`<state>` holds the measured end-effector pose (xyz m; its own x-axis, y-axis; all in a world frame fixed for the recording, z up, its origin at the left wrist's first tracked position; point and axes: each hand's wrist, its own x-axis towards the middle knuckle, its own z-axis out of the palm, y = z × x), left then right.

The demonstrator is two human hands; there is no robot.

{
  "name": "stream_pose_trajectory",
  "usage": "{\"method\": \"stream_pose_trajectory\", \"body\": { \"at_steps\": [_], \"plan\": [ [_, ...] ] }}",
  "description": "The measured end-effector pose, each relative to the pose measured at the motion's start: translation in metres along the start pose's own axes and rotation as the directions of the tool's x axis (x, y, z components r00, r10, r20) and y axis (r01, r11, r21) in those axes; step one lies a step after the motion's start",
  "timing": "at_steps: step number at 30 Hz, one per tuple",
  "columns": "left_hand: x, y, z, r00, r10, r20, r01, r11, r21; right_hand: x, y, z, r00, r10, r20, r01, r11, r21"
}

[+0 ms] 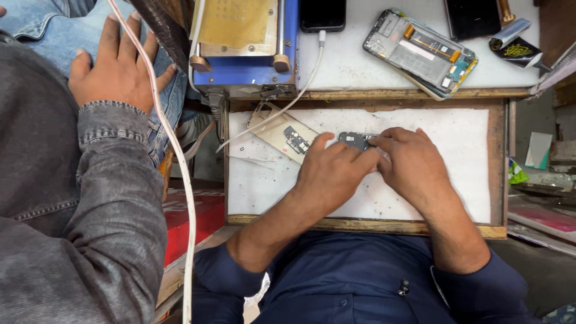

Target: The person uses a red-handled screwdriver to remove screws from a disassembled smartphone, then uses a metal prying tool to separate the screen assembly from the frame. The person flips the phone over and continues prying along the edges to fully detach the display.

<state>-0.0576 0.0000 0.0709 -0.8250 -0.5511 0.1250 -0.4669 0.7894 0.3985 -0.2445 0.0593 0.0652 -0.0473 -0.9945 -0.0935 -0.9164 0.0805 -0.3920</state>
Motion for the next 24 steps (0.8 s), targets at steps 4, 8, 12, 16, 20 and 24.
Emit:
{"method": "stream_pose_trajectory", "body": {
  "at_steps": [4,8,12,16,20,24],
  "plan": [
    [0.006,-0.001,-0.003,0.981,0.102,-0.165,-0.138,0.966,-0.221,0.004,-0.001,-0.005,0.999,-0.023,0.025,0.023,0.999,-0.024],
    [0.007,0.002,-0.002,0.995,0.066,-0.075,-0.072,0.994,-0.086,0.002,-0.002,-0.012,0.999,0.006,0.053,-0.009,0.999,0.047],
    [0.005,-0.003,0.000,0.956,0.190,-0.224,-0.230,0.959,-0.168,0.003,-0.006,-0.014,0.998,0.019,0.067,-0.019,1.000,-0.001],
    [0.003,-0.007,0.004,0.967,0.080,-0.241,-0.097,0.993,-0.061,0.003,-0.009,-0.010,0.996,0.043,0.082,-0.039,0.998,-0.049],
    [-0.005,-0.019,0.002,0.922,-0.043,-0.385,-0.038,0.979,-0.201,-0.003,-0.007,-0.010,0.999,-0.032,-0.024,0.031,0.999,-0.017],
    [-0.024,-0.039,-0.003,0.874,-0.259,-0.412,0.138,0.944,-0.300,-0.010,-0.005,-0.010,0.997,0.067,-0.029,-0.065,0.997,0.045]
  ]
}}
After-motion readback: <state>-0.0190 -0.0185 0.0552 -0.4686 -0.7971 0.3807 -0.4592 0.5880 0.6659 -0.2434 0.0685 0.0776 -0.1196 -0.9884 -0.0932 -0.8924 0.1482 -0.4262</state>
